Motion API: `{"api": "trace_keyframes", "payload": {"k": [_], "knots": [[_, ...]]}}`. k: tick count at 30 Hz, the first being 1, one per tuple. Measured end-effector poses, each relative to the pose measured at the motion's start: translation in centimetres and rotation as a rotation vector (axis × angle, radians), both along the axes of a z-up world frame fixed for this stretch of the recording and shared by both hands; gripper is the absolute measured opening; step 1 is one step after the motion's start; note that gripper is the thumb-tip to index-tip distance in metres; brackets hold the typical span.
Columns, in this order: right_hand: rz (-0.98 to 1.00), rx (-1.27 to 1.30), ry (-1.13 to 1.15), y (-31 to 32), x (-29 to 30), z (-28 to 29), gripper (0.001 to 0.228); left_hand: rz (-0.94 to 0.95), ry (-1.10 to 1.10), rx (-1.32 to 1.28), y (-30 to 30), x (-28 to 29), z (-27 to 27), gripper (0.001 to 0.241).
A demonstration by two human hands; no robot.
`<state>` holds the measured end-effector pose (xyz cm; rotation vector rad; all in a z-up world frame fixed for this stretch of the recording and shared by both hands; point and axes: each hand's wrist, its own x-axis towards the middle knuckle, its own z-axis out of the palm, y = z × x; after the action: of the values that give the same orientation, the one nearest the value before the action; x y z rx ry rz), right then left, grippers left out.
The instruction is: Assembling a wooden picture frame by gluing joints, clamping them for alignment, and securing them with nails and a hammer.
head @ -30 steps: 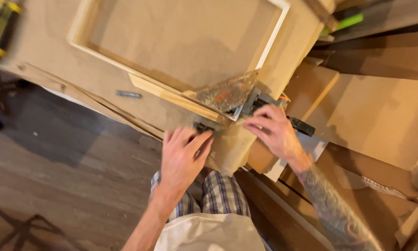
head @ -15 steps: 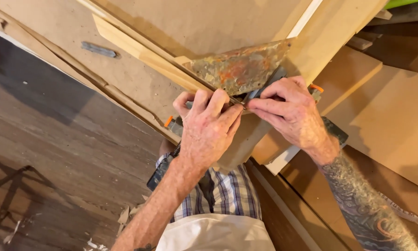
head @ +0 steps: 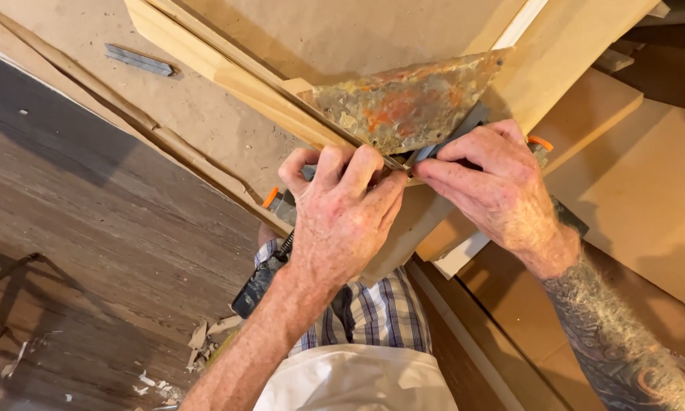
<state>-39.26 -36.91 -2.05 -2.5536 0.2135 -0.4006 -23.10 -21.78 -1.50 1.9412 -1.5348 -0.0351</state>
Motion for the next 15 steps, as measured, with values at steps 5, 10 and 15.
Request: {"api": "trace_keyframes", "payload": {"k": [5, 10, 15], "knots": [[-0.003, -0.015, 0.023, 0.04, 0.1, 0.14, 0.01, 0.014, -0.025, -0.001, 0.0, -0.13, -0.2, 0.012], [-0.006, 0.02, 0.014, 0.07, 0.3, 0.34, 0.009, 0.025, -0.025, -0.003, 0.03, -0.3, -0.53, 0.013], [-0.011, 0.032, 0.019, 0.12, 0.26, 0.35, 0.008, 0.031, -0.024, 0.013, 0.06, -0.34, -0.49, 0.012]]}}
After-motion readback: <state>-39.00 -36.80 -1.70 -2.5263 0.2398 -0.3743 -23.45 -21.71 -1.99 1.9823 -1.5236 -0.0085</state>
